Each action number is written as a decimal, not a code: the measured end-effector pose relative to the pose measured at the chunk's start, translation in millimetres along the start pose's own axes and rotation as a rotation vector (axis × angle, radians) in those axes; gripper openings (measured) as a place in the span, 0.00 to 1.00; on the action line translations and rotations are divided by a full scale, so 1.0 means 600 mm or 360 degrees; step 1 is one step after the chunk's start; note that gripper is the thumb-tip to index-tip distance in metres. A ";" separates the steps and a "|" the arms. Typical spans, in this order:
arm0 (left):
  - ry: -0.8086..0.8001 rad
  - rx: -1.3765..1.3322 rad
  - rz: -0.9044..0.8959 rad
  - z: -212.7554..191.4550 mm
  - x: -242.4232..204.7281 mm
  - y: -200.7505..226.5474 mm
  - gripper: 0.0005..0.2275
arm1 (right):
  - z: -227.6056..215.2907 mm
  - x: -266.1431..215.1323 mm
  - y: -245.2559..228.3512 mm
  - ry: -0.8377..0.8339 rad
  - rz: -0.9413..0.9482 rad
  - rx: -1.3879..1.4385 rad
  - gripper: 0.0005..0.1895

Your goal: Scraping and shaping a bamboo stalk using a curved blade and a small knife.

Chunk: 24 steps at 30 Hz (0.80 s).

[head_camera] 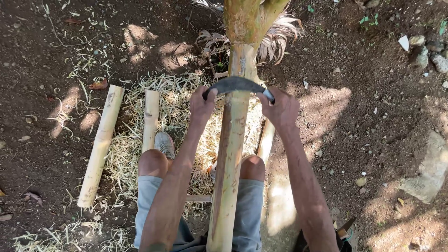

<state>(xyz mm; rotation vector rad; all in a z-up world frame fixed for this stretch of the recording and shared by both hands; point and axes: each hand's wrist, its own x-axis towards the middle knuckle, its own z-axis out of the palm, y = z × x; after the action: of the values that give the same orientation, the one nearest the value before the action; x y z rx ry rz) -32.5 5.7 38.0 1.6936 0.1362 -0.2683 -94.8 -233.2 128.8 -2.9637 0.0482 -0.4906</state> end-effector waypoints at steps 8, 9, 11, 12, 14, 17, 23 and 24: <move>0.0017 -0.0526 0.0232 0.027 0.077 -0.026 0.09 | -0.007 0.080 -0.015 0.0129 -0.0222 -0.0075 0.15; 0.0052 -0.0520 0.0241 0.025 0.080 -0.032 0.09 | -0.006 0.078 -0.020 0.0151 -0.0230 -0.0066 0.16; 0.0045 -0.0505 0.0339 0.022 0.071 -0.047 0.10 | -0.009 0.058 -0.028 0.0185 -0.0236 -0.0049 0.16; 0.0035 -0.0490 0.0443 0.019 0.068 -0.053 0.10 | -0.012 0.050 -0.032 0.0224 -0.0241 -0.0034 0.16; 0.0037 -0.0442 0.0474 0.016 0.068 -0.066 0.11 | -0.023 0.032 -0.053 0.0245 -0.0224 -0.0066 0.16; 0.0049 -0.0368 0.0464 0.016 0.059 -0.063 0.12 | -0.031 0.016 -0.055 0.0224 -0.0170 -0.0125 0.16; 0.0016 -0.0177 0.0211 0.014 0.074 -0.046 0.14 | 0.012 0.044 -0.009 0.0078 -0.0160 -0.0084 0.18; 0.0011 -0.0155 0.0122 0.011 0.082 -0.037 0.16 | 0.010 0.050 -0.009 0.0068 -0.0184 -0.0066 0.18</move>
<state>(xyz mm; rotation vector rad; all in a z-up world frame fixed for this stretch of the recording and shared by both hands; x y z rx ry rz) 8.7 -1.1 3.3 1.5992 0.0877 -0.1955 -64.5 -228.7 133.6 -3.0084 -0.1106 -0.5743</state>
